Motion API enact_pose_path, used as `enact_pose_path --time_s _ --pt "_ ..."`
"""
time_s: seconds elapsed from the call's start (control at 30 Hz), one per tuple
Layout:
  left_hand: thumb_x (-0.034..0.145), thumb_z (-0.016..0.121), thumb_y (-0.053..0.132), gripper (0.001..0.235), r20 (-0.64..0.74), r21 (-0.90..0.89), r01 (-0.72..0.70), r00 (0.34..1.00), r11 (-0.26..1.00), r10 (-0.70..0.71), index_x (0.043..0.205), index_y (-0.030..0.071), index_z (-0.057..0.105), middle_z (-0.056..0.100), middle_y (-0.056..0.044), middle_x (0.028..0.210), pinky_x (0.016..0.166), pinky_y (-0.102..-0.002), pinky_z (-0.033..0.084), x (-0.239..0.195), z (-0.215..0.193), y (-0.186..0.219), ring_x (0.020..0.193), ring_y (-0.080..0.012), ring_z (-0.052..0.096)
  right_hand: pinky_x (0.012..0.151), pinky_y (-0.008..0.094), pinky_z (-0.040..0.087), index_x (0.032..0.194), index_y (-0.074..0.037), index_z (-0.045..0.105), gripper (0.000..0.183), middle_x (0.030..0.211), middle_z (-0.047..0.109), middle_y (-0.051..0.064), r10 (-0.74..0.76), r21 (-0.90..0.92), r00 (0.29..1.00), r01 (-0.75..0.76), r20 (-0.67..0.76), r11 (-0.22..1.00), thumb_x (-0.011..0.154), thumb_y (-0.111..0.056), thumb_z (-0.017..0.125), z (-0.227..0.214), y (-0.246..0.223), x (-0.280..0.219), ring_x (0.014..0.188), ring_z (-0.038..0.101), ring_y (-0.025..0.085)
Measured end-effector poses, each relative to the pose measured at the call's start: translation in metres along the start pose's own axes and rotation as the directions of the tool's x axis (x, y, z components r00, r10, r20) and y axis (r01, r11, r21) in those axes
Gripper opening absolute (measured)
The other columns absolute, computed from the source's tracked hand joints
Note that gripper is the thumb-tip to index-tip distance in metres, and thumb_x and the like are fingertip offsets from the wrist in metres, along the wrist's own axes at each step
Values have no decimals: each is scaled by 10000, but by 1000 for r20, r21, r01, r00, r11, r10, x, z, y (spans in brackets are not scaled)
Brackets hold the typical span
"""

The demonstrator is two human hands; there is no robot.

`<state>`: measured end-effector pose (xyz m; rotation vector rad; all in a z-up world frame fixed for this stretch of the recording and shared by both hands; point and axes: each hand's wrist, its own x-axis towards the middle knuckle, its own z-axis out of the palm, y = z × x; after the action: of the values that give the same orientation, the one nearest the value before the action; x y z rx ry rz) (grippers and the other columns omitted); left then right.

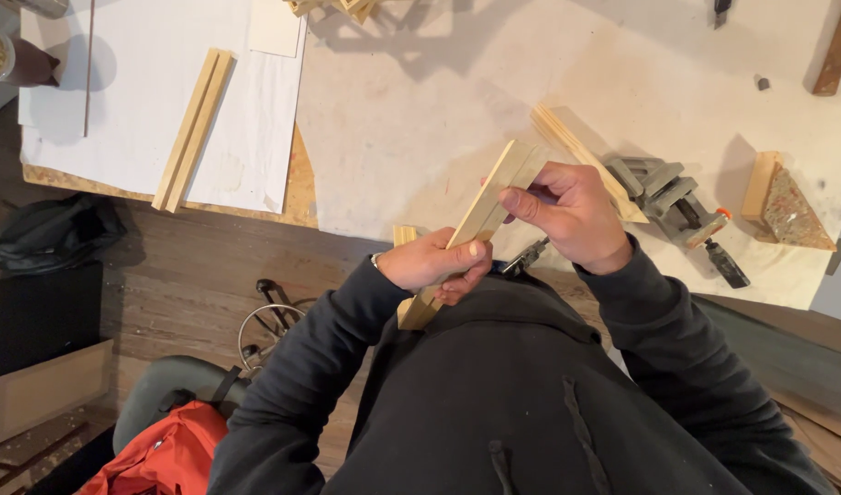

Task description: Assembling wooden frame pieces using corner clamps, wood glue, and a hammer.

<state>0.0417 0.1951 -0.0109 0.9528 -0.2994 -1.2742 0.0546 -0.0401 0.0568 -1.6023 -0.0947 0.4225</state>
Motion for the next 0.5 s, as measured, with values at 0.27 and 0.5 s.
enact_pose_path --time_s 0.27,0.5 --pt "1026 490 640 597 17 -23 -29 999 999 30 849 70 485 419 -31 626 483 -306 401 1 -1 -1 542 -141 448 800 264 578 1196 24 708 316 995 755 56 28 73 1000 -29 12 997 1005 -227 695 -2 9 -1 880 696 101" --pt "1019 475 655 606 7 1 -12 1000 1000 12 829 79 485 429 -23 600 469 -291 394 4 -1 -3 520 -133 454 805 270 573 1214 28 714 314 1003 748 68 41 78 998 -45 49 996 1016 -214 683 -8 13 0 883 690 113"
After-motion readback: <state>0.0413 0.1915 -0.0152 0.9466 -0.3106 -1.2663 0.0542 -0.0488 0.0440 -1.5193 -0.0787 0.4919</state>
